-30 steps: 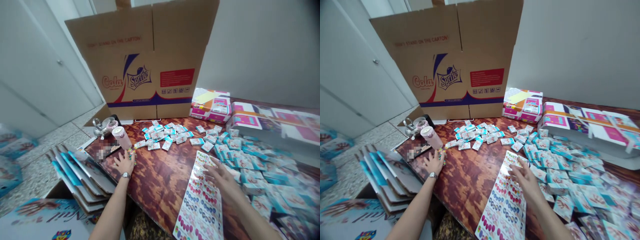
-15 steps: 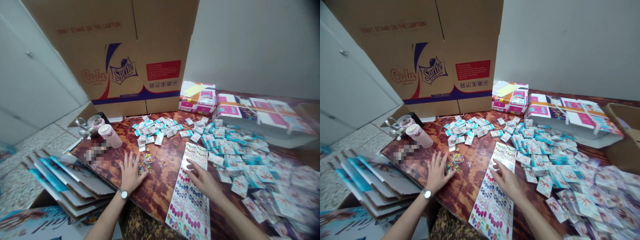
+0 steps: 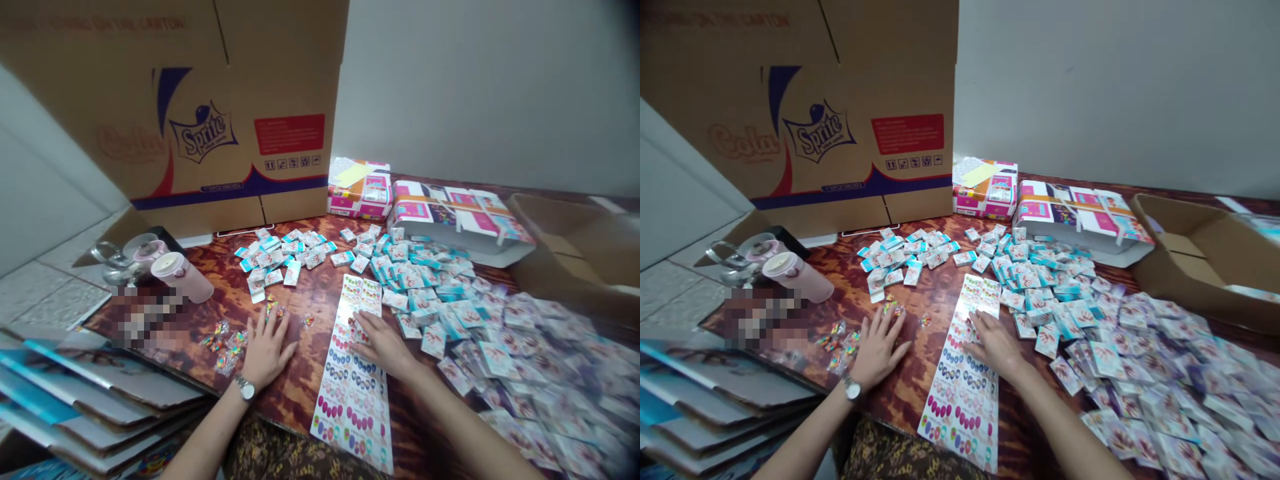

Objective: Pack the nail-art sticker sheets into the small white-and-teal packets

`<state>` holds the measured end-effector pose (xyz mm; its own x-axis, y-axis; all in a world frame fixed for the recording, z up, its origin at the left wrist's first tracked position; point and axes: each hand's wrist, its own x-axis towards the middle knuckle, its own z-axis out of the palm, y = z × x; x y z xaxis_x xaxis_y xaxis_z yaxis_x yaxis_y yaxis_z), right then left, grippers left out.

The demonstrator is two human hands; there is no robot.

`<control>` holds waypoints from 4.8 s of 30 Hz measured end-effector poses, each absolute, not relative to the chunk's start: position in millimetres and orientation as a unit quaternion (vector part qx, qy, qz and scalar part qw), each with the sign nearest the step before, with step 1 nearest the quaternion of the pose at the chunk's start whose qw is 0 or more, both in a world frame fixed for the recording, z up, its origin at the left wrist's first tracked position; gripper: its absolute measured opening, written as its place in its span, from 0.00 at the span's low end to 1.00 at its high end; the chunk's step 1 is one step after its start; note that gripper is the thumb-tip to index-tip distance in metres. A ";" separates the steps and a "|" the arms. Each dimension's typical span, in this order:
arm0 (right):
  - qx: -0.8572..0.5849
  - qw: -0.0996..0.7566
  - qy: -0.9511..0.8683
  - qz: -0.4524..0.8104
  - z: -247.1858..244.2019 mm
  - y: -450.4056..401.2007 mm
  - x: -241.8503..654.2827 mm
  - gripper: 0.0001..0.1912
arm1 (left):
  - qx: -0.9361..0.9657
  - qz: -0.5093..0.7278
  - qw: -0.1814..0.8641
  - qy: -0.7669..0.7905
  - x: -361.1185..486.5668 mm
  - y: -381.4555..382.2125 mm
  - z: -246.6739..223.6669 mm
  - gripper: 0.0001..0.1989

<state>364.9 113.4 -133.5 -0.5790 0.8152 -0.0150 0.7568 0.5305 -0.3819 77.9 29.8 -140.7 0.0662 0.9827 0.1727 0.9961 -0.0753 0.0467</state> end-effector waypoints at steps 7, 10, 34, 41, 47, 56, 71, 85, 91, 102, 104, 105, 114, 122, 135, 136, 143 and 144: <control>-0.434 0.022 -0.888 0.153 -144.9 102.8 334.3 0.48 | -0.709 -0.039 0.002 -0.704 84.7 46.2 -147.3 0.23; -0.443 0.032 -0.884 0.148 -148.6 101.9 330.9 0.37 | -0.712 -0.064 -0.008 -0.699 83.1 42.5 -142.6 0.22; -0.236 0.223 -0.939 0.117 -49.6 58.9 313.8 0.12 | -0.341 -0.515 -0.607 -0.500 146.3 48.3 -97.7 0.10; -0.340 0.181 -0.901 0.201 -66.2 63.4 313.9 0.09 | -0.344 -0.476 -0.689 -0.424 144.7 37.1 -86.1 0.10; -0.369 0.207 -0.869 0.257 -72.4 76.3 313.1 0.14 | -0.306 -0.476 -0.717 -0.407 142.6 25.4 -80.1 0.14; -0.225 0.239 -0.944 0.027 -99.1 51.4 308.7 0.11 | -0.165 -0.536 -0.694 -0.452 149.0 6.8 -99.7 0.12; -0.136 0.155 -0.978 0.031 -109.9 61.2 291.8 0.10 | -0.094 -0.538 -0.678 -0.492 136.1 8.7 -120.6 0.18; -0.430 0.224 -0.734 0.476 -116.2 76.9 292.1 0.11 | -0.431 -0.471 -0.532 -0.557 130.2 24.8 -113.5 0.10; -0.454 0.219 -0.794 0.339 -110.7 92.2 301.0 0.10 | -0.620 -0.243 -0.200 -0.718 116.5 73.5 -126.8 0.09; -0.466 0.155 -0.827 0.274 -117.5 109.5 312.5 0.09 | -0.722 -0.154 -0.205 -0.643 114.6 83.9 -117.7 0.05; -0.457 0.148 -0.831 0.281 -115.0 112.3 310.3 0.09 | -0.754 -0.150 -0.231 -0.596 113.7 78.8 -107.6 0.05; -0.448 0.142 -0.835 0.287 -113.0 113.0 308.7 0.09 | -0.766 -0.146 -0.244 -0.576 113.6 76.8 -103.8 0.05; -0.374 0.129 -0.825 0.404 -101.3 108.5 304.8 0.11 | -0.780 -0.116 -0.259 -0.558 123.3 65.9 -101.2 0.04; -0.437 0.193 -0.792 0.381 -99.8 111.0 308.3 0.12 | -0.730 -0.143 -0.163 -0.648 105.9 117.0 -96.0 0.12; -0.444 0.239 -0.754 0.421 -87.1 115.7 319.6 0.12 | -0.695 -0.171 -0.099 -0.692 96.0 145.4 -112.5 0.20; -0.440 0.249 -0.744 0.436 -86.5 117.2 320.6 0.12 | -0.703 -0.178 -0.107 -0.680 98.0 137.0 -108.7 0.22; -0.386 0.346 -0.577 0.631 -79.9 115.2 309.6 0.14 | -0.715 -0.340 -0.252 -0.557 118.4 77.9 -78.8 0.25; -0.377 0.345 -0.544 0.665 -80.1 112.1 307.3 0.14 | -0.705 -0.359 -0.265 -0.552 120.6 72.4 -76.7 0.24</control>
<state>307.3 112.1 -80.1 -0.4772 0.8698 -0.1253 -0.0490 -0.1687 -0.9845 120.6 72.4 -76.7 0.1331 0.9678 0.2135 0.5876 -0.2506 0.7694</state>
